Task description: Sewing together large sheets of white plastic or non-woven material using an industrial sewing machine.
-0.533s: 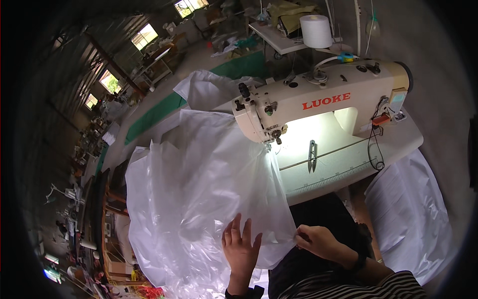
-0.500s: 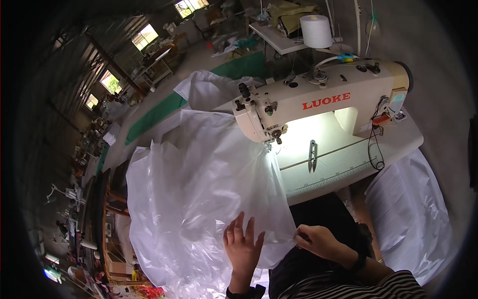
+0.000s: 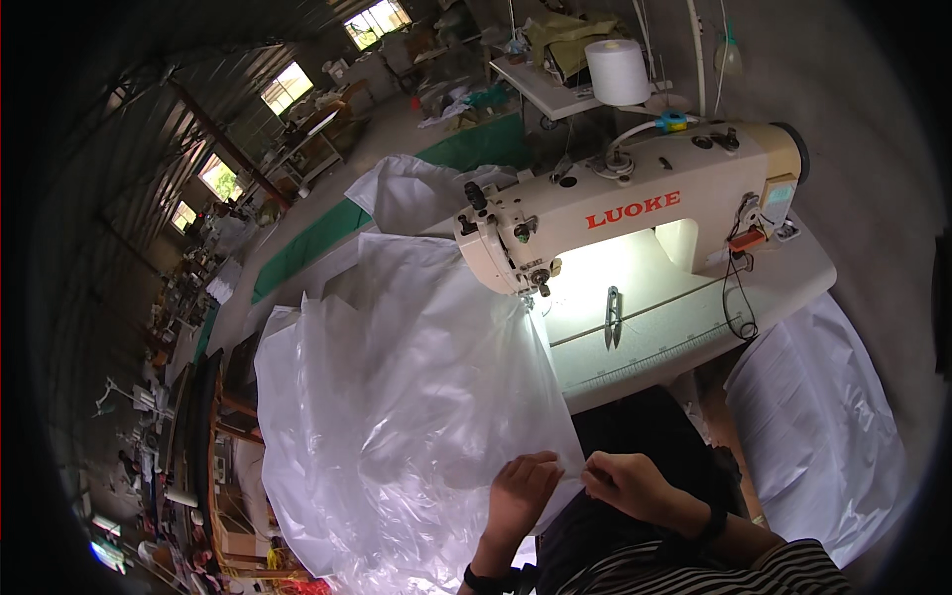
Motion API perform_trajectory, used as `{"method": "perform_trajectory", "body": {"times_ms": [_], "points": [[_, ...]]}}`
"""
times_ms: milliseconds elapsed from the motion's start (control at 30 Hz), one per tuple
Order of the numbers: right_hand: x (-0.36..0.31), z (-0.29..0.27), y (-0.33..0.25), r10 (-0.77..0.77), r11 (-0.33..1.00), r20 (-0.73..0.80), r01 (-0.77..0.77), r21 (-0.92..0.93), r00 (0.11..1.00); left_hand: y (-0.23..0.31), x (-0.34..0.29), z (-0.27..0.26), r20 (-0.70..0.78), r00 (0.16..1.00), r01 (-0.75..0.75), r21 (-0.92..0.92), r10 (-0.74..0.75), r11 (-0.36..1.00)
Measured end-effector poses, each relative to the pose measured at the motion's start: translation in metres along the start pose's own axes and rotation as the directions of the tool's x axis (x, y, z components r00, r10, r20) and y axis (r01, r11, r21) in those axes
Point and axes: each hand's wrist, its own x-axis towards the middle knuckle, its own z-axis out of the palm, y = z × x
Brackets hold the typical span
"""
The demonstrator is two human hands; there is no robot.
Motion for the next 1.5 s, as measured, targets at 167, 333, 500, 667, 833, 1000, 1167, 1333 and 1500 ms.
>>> {"method": "perform_trajectory", "body": {"times_ms": [167, 333, 500, 667, 833, 1000, 1167, 1333, 1500], "points": [[-0.002, -0.002, -0.004, -0.166, 0.977, -0.029, 0.160, -0.141, 0.986, 0.014, -0.004, 0.015, 0.032, 0.998, 0.064, -0.128, -0.061, 0.990], [-0.004, 0.001, 0.001, -0.211, 0.937, 0.020, 0.208, -0.282, 0.977, 0.022, -0.010, 0.016, 0.270, 0.852, 0.524, -0.444, -0.449, 0.727], [0.002, -0.013, 0.008, -0.249, 0.933, 0.164, 0.282, -0.224, 0.954, 0.023, -0.020, 0.026, 0.401, 0.753, 0.652, -0.557, -0.521, 0.515], [0.034, -0.045, 0.022, -0.447, 0.726, -0.001, 0.362, -0.585, 0.895, 0.026, -0.021, 0.029, 0.367, 0.825, 0.564, -0.511, -0.429, 0.649], [0.074, -0.039, 0.040, -0.570, 0.391, 0.284, 0.558, -0.732, 0.771, 0.031, -0.008, 0.023, 0.444, 0.807, 0.590, -0.577, -0.391, 0.564], [0.066, -0.031, 0.049, -0.620, 0.505, 0.192, 0.575, -0.644, 0.760, 0.038, -0.012, 0.021, 0.268, 0.912, 0.386, -0.317, -0.309, 0.866], [0.047, -0.039, 0.052, -0.468, 0.714, -0.034, 0.355, -0.603, 0.883, 0.029, -0.032, 0.013, 0.200, 0.877, 0.460, -0.083, -0.438, 0.884], [0.044, -0.033, 0.054, -0.526, 0.676, -0.002, 0.417, -0.607, 0.850, 0.026, -0.035, 0.019, 0.240, 0.897, 0.399, -0.076, -0.372, 0.914], [0.046, -0.026, 0.057, -0.559, 0.637, 0.045, 0.464, -0.615, 0.828, 0.043, -0.025, 0.039, 0.343, 0.892, 0.344, -0.095, -0.294, 0.934]]}}
